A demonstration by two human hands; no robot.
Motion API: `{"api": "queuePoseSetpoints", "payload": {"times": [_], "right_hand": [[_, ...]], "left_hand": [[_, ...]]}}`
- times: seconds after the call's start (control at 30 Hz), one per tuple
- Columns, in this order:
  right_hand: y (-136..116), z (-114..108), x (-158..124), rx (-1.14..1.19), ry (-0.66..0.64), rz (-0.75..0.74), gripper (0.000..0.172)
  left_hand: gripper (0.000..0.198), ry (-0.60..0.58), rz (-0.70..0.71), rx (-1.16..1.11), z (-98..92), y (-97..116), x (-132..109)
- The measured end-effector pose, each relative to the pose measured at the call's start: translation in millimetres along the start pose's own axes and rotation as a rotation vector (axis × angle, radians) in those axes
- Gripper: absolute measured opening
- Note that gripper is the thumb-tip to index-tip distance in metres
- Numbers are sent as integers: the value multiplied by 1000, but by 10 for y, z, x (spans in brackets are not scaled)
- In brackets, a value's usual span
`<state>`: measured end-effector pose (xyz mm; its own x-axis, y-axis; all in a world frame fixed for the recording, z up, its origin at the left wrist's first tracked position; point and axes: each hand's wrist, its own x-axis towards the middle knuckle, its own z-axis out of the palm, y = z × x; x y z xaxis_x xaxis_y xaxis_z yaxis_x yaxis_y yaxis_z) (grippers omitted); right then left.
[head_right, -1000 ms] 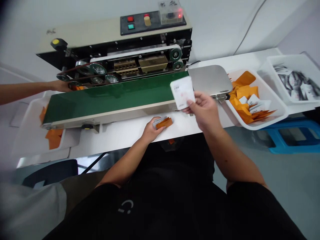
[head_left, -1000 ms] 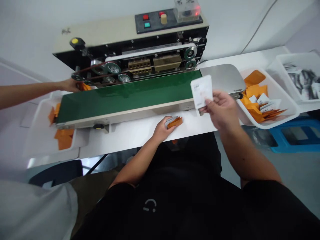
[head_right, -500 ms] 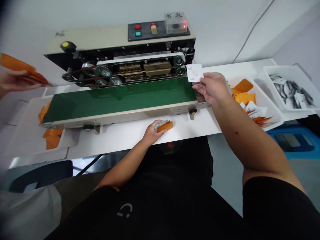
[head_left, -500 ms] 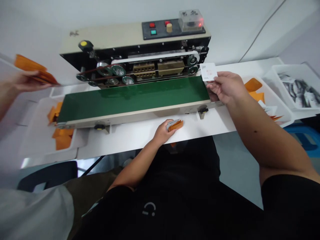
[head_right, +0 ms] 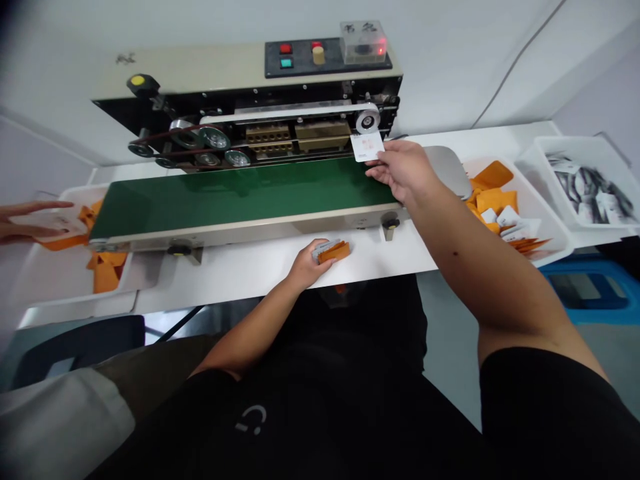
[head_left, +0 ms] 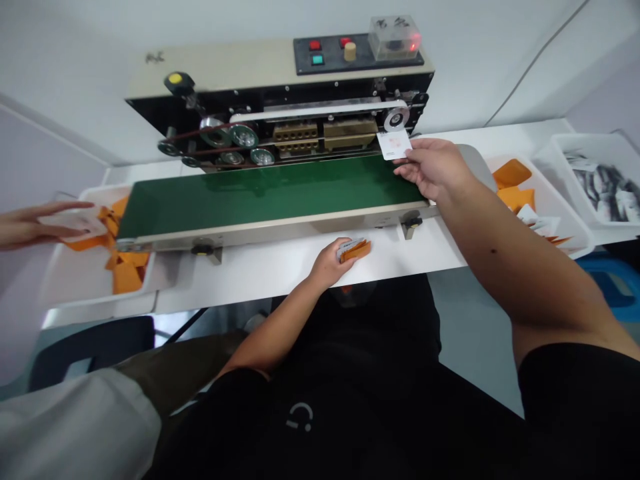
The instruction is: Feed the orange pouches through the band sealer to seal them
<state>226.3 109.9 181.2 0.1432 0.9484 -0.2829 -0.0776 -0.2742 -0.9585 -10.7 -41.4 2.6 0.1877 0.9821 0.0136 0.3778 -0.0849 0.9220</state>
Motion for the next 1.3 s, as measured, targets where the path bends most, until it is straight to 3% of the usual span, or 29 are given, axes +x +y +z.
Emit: {"api": "queuePoseSetpoints", "payload": {"times": [0.2,0.37,0.57,0.7,0.8,0.97,1.3], "right_hand": [[165,65,11,-32,-53,-61,21],[490,11,-406,-119,-27,-307,24],[1244,-60,-1048,-222,-41,-483,21],[1800,-130,-1095,-459,-5,-465,22],[2054,-161,-1032,-581,-39,-502,26],[2147,-163,-1012,-577,-128,-510,16],[2260,-146,-1106,-514,-70,-435,20]], "left_hand": [[49,5,19,-7,8,-6,-2],[50,9,31,-16,12,-10,-3],[51,0,27,-9,8,6,-3],[55,19,24,-15,22,6,-4],[58,36,19,-44,34,-10,0],[59,43,13,-85,24,-7,2],[62,67,-45,-44,-28,41,4]]}}
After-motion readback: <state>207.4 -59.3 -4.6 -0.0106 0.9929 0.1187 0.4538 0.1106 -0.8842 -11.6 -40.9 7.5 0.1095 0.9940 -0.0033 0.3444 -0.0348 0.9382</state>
